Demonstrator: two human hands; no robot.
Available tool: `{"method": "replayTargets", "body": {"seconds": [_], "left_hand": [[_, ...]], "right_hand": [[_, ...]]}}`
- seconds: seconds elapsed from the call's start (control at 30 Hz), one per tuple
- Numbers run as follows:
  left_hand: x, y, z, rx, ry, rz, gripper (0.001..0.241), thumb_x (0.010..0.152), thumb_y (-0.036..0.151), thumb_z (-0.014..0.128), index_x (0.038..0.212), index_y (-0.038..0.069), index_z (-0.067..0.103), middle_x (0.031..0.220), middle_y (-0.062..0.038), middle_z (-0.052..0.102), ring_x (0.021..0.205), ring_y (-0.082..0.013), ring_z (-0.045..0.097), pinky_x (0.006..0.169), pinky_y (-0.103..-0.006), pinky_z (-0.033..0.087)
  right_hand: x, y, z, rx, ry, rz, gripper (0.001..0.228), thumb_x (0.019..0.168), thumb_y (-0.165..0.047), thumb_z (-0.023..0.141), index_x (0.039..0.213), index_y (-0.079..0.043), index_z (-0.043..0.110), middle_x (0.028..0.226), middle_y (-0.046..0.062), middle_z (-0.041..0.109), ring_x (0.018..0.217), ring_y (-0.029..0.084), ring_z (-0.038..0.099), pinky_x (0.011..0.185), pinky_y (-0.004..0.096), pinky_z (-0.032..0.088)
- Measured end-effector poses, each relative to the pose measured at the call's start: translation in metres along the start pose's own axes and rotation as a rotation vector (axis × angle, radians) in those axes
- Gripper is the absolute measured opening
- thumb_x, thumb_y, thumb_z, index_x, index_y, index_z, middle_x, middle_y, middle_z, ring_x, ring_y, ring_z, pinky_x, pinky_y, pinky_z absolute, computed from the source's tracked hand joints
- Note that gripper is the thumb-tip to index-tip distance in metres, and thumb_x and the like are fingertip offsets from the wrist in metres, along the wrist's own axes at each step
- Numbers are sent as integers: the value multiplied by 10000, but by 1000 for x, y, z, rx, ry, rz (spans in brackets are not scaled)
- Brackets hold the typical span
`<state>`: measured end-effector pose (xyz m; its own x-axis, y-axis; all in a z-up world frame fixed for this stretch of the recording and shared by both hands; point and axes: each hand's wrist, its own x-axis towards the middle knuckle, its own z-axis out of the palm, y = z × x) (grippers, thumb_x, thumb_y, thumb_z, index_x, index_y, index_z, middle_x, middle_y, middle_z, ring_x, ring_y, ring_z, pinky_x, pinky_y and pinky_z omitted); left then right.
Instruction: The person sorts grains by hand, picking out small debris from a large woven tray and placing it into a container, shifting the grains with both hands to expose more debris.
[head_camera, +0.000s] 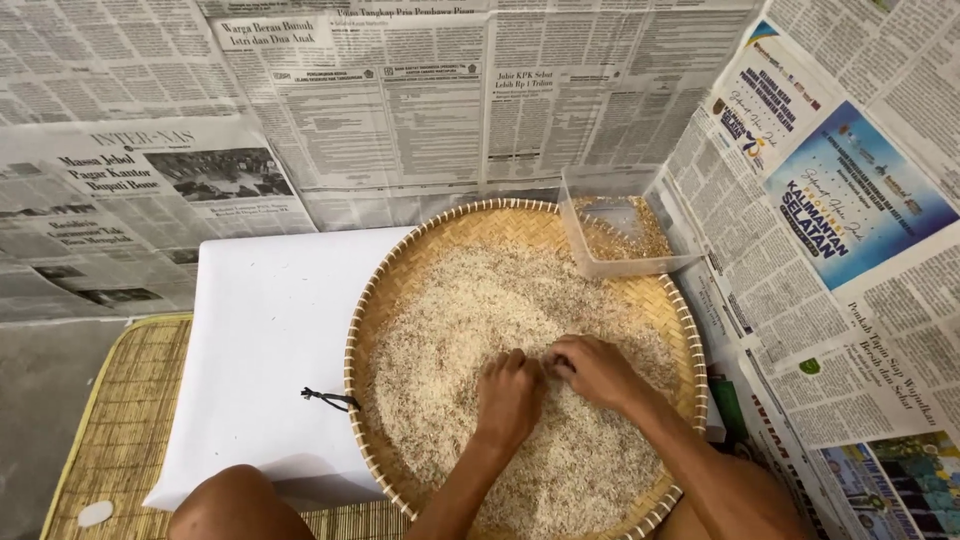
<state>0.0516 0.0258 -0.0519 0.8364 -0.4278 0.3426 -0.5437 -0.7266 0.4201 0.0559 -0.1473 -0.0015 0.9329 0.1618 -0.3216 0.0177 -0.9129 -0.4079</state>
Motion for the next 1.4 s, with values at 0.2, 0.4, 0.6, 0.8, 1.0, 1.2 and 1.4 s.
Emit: {"method": "replayTargets", "body": {"seconds": [0.2,0.4,0.6,0.8,1.0,1.2,1.4], "left_hand": [[2,-29,6,-249,-154,-247,55,871,106,727,865,152,755,873,-37,686,877,-233,713,775,-388,599],[1,-43,4,-460,-204,-440,100,876,244,738,939,175,775,900,-51,702,904,-297,728,788,-511,599],[1,-36,-7,-469,-246,-443,117,936,191,682,1007,137,759,934,-57,720,936,-283,742,838,-498,591],[0,-33,-16,-317,-354,-374,102,955,140,663,1020,121,739,974,-62,723,970,-319,742,857,-511,592],[3,-23,-37,-306,-361,-341,109,971,172,645,1001,119,737,942,-65,719,955,-324,742,858,-506,595],[0,-28,-34,-555,-255,-461,172,1018,234,608,1052,112,725,972,-72,728,972,-301,739,870,-521,581],[-3,-24,-24,-1129,-170,-560,231,1052,151,556,1011,19,741,852,-86,703,756,-145,666,596,-258,535]], "right_hand": [[-30,-32,-64,316,155,10,181,939,-34,642,1056,-62,776,901,177,800,841,324,772,795,435,597],[-23,-19,-53,386,143,6,197,929,-25,638,1099,-50,734,863,171,809,750,274,768,750,404,601],[-25,-15,-54,385,128,49,126,956,-37,609,987,-53,729,810,155,794,684,253,732,708,383,577],[-1,20,-20,221,217,38,59,877,-66,734,878,-81,791,794,119,794,736,259,757,689,359,575],[13,31,14,-54,185,-45,116,890,-41,664,883,-95,766,838,96,763,821,279,743,722,403,616],[-6,5,-18,222,224,16,150,964,-27,592,962,-43,740,869,130,716,851,295,724,766,433,616],[-9,7,-21,529,223,7,138,918,18,648,1045,4,701,880,189,737,736,253,698,658,380,584]]}}
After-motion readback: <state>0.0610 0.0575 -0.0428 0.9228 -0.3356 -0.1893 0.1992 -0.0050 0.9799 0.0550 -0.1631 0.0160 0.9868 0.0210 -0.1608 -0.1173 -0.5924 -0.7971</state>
